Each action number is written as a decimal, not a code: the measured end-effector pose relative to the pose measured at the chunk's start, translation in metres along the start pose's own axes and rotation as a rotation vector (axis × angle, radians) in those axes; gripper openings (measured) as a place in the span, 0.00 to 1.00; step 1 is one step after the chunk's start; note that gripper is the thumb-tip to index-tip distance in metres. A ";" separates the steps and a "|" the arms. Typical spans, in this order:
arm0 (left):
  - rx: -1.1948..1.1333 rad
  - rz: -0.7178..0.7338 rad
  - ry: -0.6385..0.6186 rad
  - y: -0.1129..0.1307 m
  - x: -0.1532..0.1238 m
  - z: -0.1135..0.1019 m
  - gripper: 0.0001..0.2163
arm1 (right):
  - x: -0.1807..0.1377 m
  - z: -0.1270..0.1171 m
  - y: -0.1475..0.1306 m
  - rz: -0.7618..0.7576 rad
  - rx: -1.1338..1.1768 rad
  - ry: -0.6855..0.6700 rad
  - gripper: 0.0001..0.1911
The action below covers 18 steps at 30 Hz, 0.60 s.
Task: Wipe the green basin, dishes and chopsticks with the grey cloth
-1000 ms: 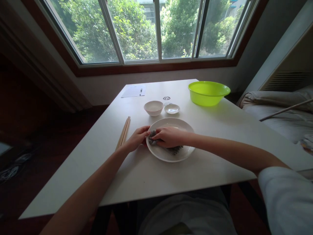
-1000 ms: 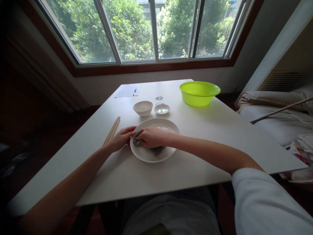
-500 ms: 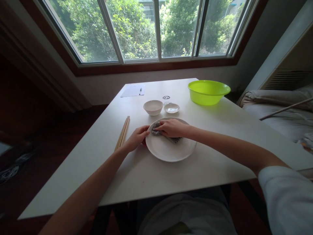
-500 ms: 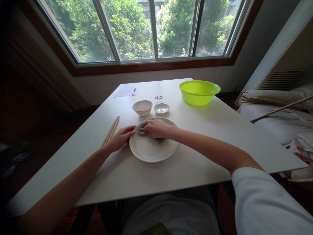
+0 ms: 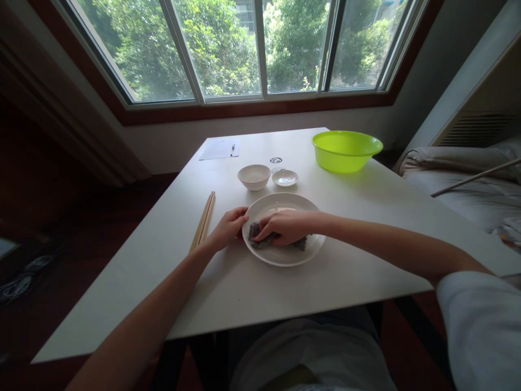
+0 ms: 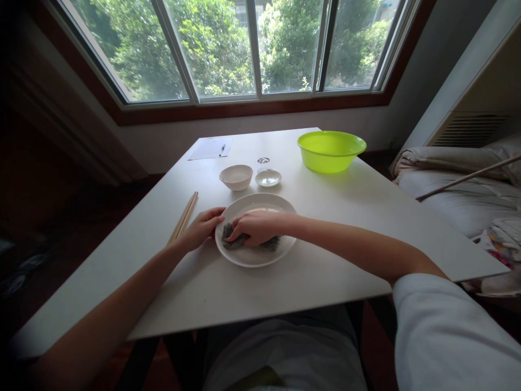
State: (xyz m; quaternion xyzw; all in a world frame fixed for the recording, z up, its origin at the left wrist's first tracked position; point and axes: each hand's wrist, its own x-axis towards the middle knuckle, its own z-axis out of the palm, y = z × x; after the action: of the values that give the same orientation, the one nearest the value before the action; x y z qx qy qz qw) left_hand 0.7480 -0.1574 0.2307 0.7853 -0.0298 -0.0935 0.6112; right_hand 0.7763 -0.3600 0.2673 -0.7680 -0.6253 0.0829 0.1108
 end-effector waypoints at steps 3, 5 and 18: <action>0.003 -0.013 0.008 -0.001 0.000 -0.001 0.21 | -0.004 -0.006 0.000 -0.043 0.115 -0.107 0.25; 0.015 -0.013 0.019 -0.002 0.000 -0.002 0.22 | -0.007 -0.008 0.001 -0.042 0.188 -0.157 0.26; 0.020 -0.044 0.017 0.000 -0.001 -0.003 0.25 | -0.021 -0.020 0.007 0.083 0.318 -0.443 0.23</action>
State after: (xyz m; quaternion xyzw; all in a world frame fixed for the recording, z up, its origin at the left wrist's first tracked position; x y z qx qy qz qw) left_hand 0.7472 -0.1547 0.2314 0.7925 -0.0081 -0.1000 0.6015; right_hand 0.7839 -0.3828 0.2839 -0.7291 -0.5814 0.3503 0.0872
